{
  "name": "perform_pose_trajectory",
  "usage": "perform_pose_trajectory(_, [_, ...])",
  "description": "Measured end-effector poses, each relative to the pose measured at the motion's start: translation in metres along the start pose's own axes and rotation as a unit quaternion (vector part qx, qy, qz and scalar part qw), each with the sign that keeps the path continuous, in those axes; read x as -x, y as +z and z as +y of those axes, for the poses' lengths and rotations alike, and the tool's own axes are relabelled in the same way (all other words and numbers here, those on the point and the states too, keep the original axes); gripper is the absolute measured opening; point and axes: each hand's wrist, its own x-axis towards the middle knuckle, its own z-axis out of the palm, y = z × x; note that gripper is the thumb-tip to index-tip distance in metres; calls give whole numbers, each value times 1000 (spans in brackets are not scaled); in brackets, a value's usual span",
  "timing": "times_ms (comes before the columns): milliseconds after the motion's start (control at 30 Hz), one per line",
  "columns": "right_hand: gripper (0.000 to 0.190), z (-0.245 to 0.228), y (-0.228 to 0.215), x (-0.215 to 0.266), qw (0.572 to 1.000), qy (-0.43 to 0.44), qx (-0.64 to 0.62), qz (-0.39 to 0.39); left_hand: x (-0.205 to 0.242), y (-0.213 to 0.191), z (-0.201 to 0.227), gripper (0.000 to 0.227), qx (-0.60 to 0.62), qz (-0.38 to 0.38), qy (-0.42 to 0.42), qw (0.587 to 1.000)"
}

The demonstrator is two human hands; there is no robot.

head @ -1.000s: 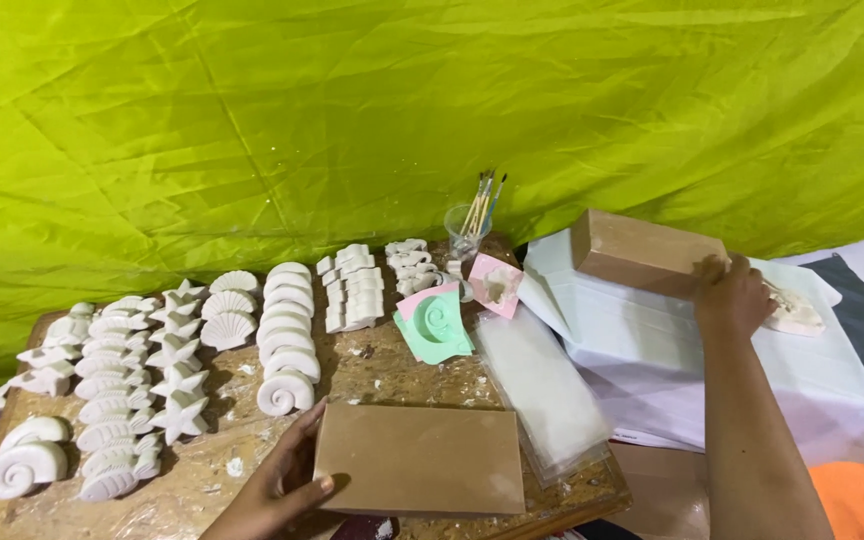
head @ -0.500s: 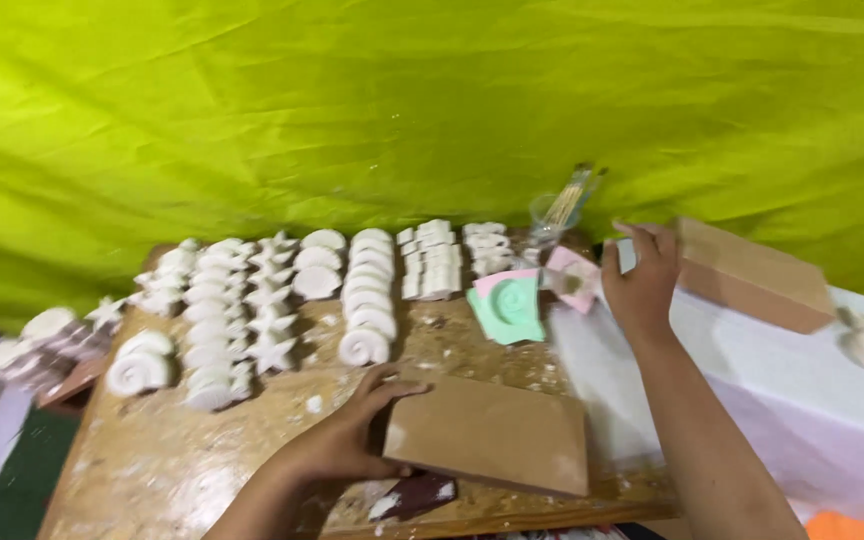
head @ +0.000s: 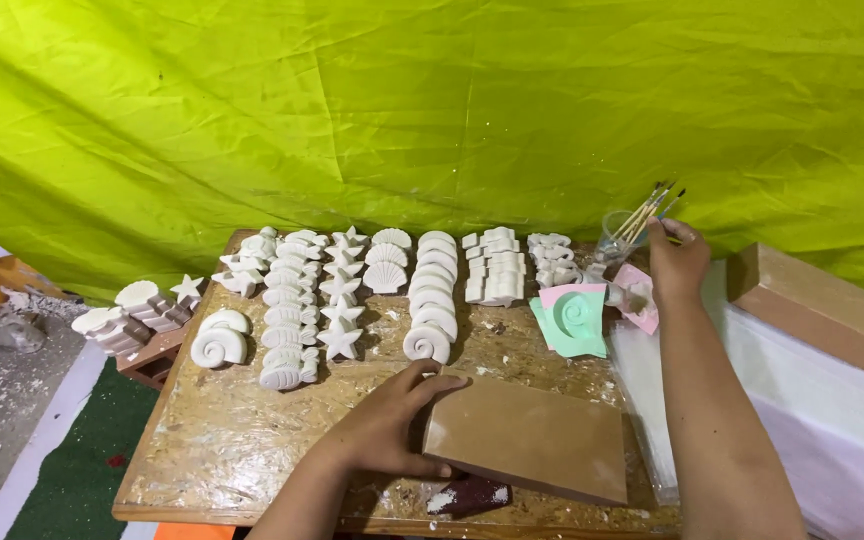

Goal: The person packs small white clay figurines into a cardboard box and then folds a new cardboard box into shape.

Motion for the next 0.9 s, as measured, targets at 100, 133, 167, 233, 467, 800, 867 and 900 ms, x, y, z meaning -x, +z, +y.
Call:
perform_pose_trajectory(100, [35, -1, 2, -7, 999, -24, -15, 25, -2, 2, -8, 105, -20, 22, 38, 999])
perform_pose_trajectory(133, [31, -2, 1, -6, 998, -52, -19, 26, -1, 6, -11, 103, -30, 42, 64, 997])
perform_pose_trajectory(167, [31, -6, -1, -4, 998, -51, -15, 25, -1, 5, -10, 103, -27, 41, 64, 997])
perform_pose_trajectory(233, [11, -14, -6, -1, 979, -176, -79, 60, -1, 3, -8, 101, -13, 46, 75, 996])
perform_pose_trajectory(467, [20, -81, -69, 140, 919, -377, -116, -15, -2, 1, -5, 100, -9, 15, 38, 999])
perform_pose_trajectory(800, [31, -14, -135, 268, 974, -32, 105, -199, 0, 1, 0, 108, -39, -4, -9, 999])
perform_pose_trajectory(867, [33, -8, -142, 278, 975, -13, 117, -189, 1, -1, 4, 109, -29, 11, 4, 1000])
perform_pose_trajectory(900, [38, -6, -144, 280, 964, 32, 174, -196, 3, -3, 9, 116, 10, -10, -21, 1000])
